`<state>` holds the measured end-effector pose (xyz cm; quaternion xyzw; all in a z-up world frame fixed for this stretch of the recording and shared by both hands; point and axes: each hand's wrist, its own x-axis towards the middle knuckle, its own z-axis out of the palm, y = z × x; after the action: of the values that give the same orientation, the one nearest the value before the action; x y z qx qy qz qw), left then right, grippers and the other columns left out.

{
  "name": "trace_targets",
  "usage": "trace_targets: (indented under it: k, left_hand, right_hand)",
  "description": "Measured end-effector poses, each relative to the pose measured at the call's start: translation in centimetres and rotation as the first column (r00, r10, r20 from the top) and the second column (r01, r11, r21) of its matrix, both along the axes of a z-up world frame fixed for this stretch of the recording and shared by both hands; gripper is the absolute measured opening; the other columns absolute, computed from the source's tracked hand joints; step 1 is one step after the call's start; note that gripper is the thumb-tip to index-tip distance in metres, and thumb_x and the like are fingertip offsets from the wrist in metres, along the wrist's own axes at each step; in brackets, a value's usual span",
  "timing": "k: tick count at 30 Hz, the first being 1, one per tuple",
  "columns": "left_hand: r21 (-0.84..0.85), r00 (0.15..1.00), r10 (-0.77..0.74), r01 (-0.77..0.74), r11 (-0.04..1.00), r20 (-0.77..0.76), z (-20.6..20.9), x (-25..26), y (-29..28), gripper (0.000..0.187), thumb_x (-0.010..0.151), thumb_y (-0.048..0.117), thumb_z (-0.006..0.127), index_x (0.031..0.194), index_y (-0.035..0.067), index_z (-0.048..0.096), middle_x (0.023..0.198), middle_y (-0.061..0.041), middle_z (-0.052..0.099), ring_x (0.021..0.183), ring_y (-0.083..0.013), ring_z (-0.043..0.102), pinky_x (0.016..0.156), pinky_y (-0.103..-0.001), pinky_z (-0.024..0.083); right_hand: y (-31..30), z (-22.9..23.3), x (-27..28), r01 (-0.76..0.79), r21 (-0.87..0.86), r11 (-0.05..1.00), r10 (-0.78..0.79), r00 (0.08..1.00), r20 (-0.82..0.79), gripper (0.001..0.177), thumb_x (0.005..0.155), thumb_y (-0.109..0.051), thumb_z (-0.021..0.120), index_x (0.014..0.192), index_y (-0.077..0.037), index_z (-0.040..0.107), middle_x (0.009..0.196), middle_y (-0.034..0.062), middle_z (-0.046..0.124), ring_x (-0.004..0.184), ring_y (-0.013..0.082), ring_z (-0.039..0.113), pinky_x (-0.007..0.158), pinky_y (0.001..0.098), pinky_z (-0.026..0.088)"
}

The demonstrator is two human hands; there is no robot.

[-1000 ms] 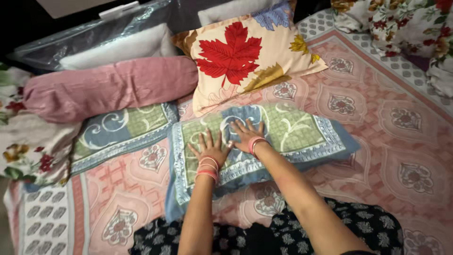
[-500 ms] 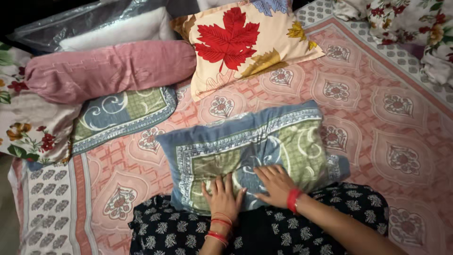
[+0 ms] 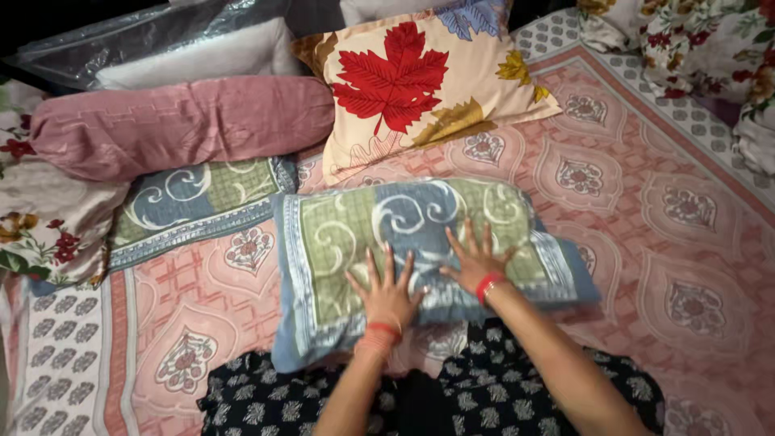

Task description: The person sits on a bed and repeatedly folds, smooths, and repositions several decorative pillows and a cylindrical bolster. The person handles each pillow one at a time, adjusting their placement and orientation on the bed surface.

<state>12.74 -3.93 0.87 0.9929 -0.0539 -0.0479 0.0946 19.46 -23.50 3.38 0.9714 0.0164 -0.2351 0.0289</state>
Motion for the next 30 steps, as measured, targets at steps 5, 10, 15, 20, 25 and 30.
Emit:
trace_targets:
  k: [5, 10, 15, 20, 25, 30]
  left_hand:
    - [0.103, 0.974, 0.043, -0.020, 0.994, -0.221, 2.3, 7.1, -0.8, 0.081, 0.093, 0.074, 0.039, 0.162, 0.042, 0.010, 0.173, -0.003, -0.009, 0.155, -0.0440, -0.015, 0.106, -0.085, -0.009]
    - [0.145, 0.973, 0.054, -0.021, 0.989, -0.226, 2.5, 5.8, -1.1, 0.080, 0.095, 0.071, 0.037, 0.163, 0.041, 0.006, 0.173, -0.004, -0.011, 0.155, -0.0447, -0.017, 0.106, -0.085, -0.008]
    - [0.080, 1.000, -0.002, 0.002, 0.997, -0.002, -0.2, -1.4, -0.4, 0.081, 0.093, 0.069, 0.043, 0.161, 0.032, 0.018, 0.166, -0.009, 0.016, 0.153, -0.0359, 0.009, 0.111, -0.080, -0.003]
    - [-0.064, 0.985, -0.042, 0.054, 0.997, 0.168, -3.1, -8.4, 1.0, 0.077, 0.093, 0.063, 0.054, 0.154, 0.019, 0.038, 0.150, -0.015, 0.047, 0.143, -0.0328, 0.036, 0.117, -0.073, 0.006]
    - [-0.113, 0.991, -0.021, 0.036, 0.993, 0.131, -3.0, -10.9, 0.8, 0.074, 0.093, 0.058, 0.056, 0.157, 0.027, 0.035, 0.156, -0.015, 0.035, 0.148, -0.0352, 0.027, 0.116, -0.075, 0.003]
    - [-0.078, 0.983, -0.068, 0.082, 0.994, 0.169, -0.3, -7.9, -3.0, 0.077, 0.088, 0.059, 0.059, 0.156, 0.038, 0.030, 0.171, -0.011, 0.007, 0.154, -0.0445, 0.006, 0.102, -0.087, -0.006]
  right_hand:
    - [0.9, -1.3, 6.3, 0.024, 0.010, 1.000, -0.025, 0.999, 0.029, 0.090, 0.092, -0.071, 0.049, 0.161, -0.048, -0.004, 0.173, -0.0022, -0.020, 0.158, 0.0341, -0.014, 0.106, 0.0873, 0.006]
    - [0.4, -2.8, 4.9, -0.027, -0.048, 0.998, 0.031, 0.995, 0.098, 0.089, 0.094, -0.073, 0.041, 0.163, -0.041, -0.005, 0.173, 0.0010, -0.017, 0.158, 0.0363, -0.009, 0.106, 0.0856, 0.005]
    - [-0.5, -3.4, -2.0, -0.121, -0.096, 0.988, 0.143, 0.953, 0.266, 0.088, 0.096, -0.075, 0.033, 0.164, -0.030, 0.001, 0.172, 0.0062, -0.001, 0.156, 0.0365, 0.006, 0.110, 0.0810, 0.008]
    - [-1.7, -0.3, -9.7, -0.261, -0.149, 0.954, 0.288, 0.936, 0.204, 0.088, 0.099, -0.068, 0.039, 0.165, -0.020, 0.009, 0.166, 0.0133, 0.025, 0.151, 0.0324, 0.027, 0.117, 0.0671, 0.019]
    - [-3.0, 4.1, -13.2, -0.279, -0.107, 0.954, 0.279, 0.960, -0.019, 0.093, 0.094, -0.063, 0.055, 0.164, -0.028, 0.004, 0.169, 0.0101, 0.018, 0.152, 0.0311, 0.026, 0.120, 0.0586, 0.025]
    - [-2.7, 4.1, -10.4, -0.060, -0.148, 0.987, 0.042, 0.992, -0.121, 0.092, 0.098, -0.056, 0.054, 0.160, -0.046, -0.013, 0.174, 0.0027, -0.014, 0.158, 0.0456, -0.001, 0.111, 0.0738, 0.028]
